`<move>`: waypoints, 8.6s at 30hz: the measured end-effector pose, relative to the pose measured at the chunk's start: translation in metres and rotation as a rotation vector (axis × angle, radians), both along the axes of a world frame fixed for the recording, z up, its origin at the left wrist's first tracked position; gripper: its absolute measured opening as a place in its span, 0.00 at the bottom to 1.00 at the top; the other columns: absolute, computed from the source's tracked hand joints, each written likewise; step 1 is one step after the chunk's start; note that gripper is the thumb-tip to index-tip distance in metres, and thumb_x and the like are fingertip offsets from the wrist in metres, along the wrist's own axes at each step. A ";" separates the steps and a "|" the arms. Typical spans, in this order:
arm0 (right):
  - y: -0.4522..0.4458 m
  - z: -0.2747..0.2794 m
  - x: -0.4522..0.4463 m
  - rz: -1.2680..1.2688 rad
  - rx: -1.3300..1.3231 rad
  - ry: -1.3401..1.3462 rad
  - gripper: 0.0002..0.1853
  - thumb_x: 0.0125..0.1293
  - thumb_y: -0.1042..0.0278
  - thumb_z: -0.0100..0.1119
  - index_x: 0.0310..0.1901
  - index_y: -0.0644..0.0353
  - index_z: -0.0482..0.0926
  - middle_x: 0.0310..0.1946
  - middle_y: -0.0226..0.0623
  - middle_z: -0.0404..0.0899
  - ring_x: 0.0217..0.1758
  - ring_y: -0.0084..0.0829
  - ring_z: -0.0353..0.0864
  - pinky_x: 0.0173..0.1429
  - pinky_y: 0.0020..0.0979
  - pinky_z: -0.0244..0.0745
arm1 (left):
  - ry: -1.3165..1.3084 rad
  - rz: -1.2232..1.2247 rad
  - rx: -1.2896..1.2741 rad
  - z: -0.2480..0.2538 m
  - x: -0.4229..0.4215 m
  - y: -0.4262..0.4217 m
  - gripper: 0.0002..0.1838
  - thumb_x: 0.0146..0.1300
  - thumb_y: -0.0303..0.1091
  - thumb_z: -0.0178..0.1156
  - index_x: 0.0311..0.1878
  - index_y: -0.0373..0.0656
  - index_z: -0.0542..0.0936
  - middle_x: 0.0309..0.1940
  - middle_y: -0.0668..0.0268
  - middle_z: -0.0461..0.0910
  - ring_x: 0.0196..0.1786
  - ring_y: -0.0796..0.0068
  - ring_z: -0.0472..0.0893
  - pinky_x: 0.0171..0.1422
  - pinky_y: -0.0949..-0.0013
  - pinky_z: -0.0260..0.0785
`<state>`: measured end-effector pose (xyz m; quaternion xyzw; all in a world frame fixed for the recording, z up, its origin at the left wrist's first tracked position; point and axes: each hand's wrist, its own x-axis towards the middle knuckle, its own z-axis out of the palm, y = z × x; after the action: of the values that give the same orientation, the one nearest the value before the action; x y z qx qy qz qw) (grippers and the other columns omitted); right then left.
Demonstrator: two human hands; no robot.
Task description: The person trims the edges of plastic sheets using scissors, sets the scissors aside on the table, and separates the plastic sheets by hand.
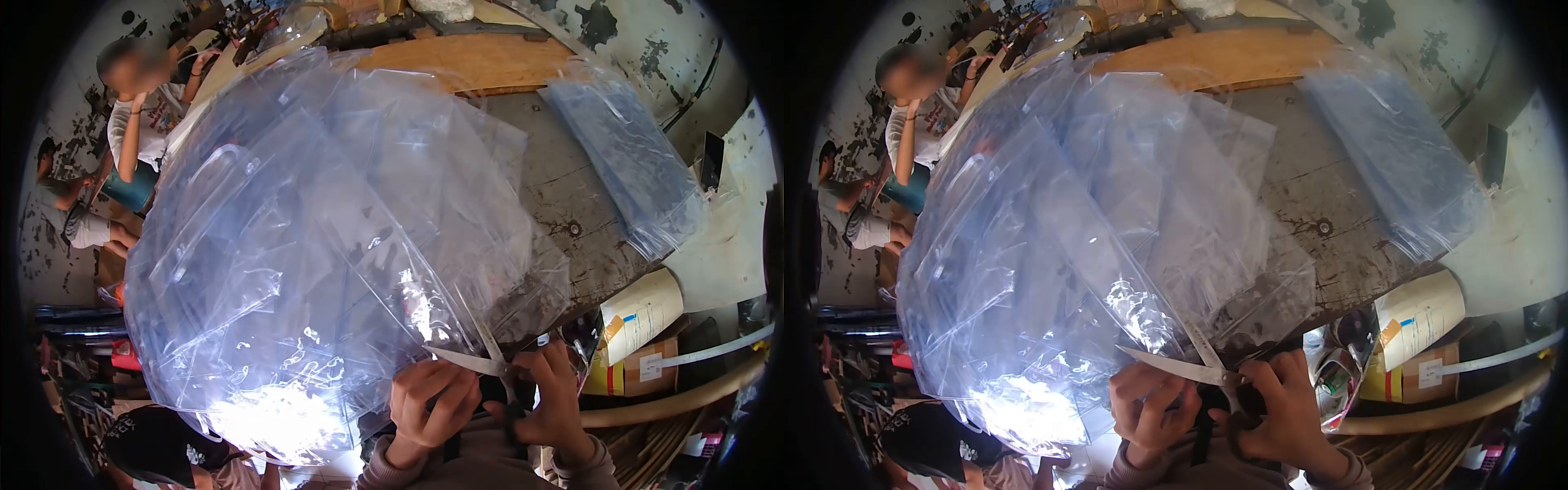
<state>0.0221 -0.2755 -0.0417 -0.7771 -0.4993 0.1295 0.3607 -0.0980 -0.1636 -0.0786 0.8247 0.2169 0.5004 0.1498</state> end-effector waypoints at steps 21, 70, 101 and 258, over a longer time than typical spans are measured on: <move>-0.011 -0.001 0.015 0.147 -0.187 0.878 0.27 0.45 0.61 0.77 0.44 0.61 0.74 0.28 0.31 0.72 0.28 0.21 0.71 0.30 0.22 0.63 | 0.216 -0.017 -0.027 0.032 -0.004 -0.006 0.13 0.44 0.23 0.63 0.37 0.42 0.84 0.36 0.65 0.78 0.37 0.65 0.82 0.38 0.68 0.74; -0.002 -0.014 -0.006 -0.087 0.061 1.069 0.40 0.42 0.39 0.75 0.46 0.63 0.68 0.29 0.30 0.71 0.30 0.18 0.69 0.34 0.22 0.65 | 0.328 0.011 -0.021 0.023 0.010 -0.010 0.17 0.42 0.29 0.65 0.40 0.46 0.86 0.36 0.75 0.78 0.38 0.80 0.79 0.55 0.63 0.60; -0.012 -0.009 0.009 -0.057 0.014 1.029 0.44 0.36 0.32 0.73 0.44 0.63 0.70 0.30 0.32 0.71 0.33 0.24 0.69 0.38 0.26 0.65 | 0.248 -0.059 -0.115 0.030 0.008 -0.011 0.25 0.25 0.23 0.64 0.37 0.45 0.86 0.34 0.70 0.78 0.35 0.77 0.81 0.58 0.56 0.61; -0.067 -0.030 0.027 -0.039 -0.087 1.012 0.34 0.32 0.53 0.81 0.40 0.67 0.79 0.24 0.28 0.76 0.26 0.14 0.74 0.28 0.16 0.69 | 0.733 -1.078 -0.111 0.075 0.071 0.140 0.02 0.57 0.35 0.65 0.31 0.53 0.80 0.26 0.79 0.73 0.30 0.81 0.71 0.45 0.69 0.51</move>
<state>0.0496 -0.3426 -0.0719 -0.6405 -0.2414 0.5037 0.5271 -0.0269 -0.0240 -0.0033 0.9261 -0.1644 0.0295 0.3384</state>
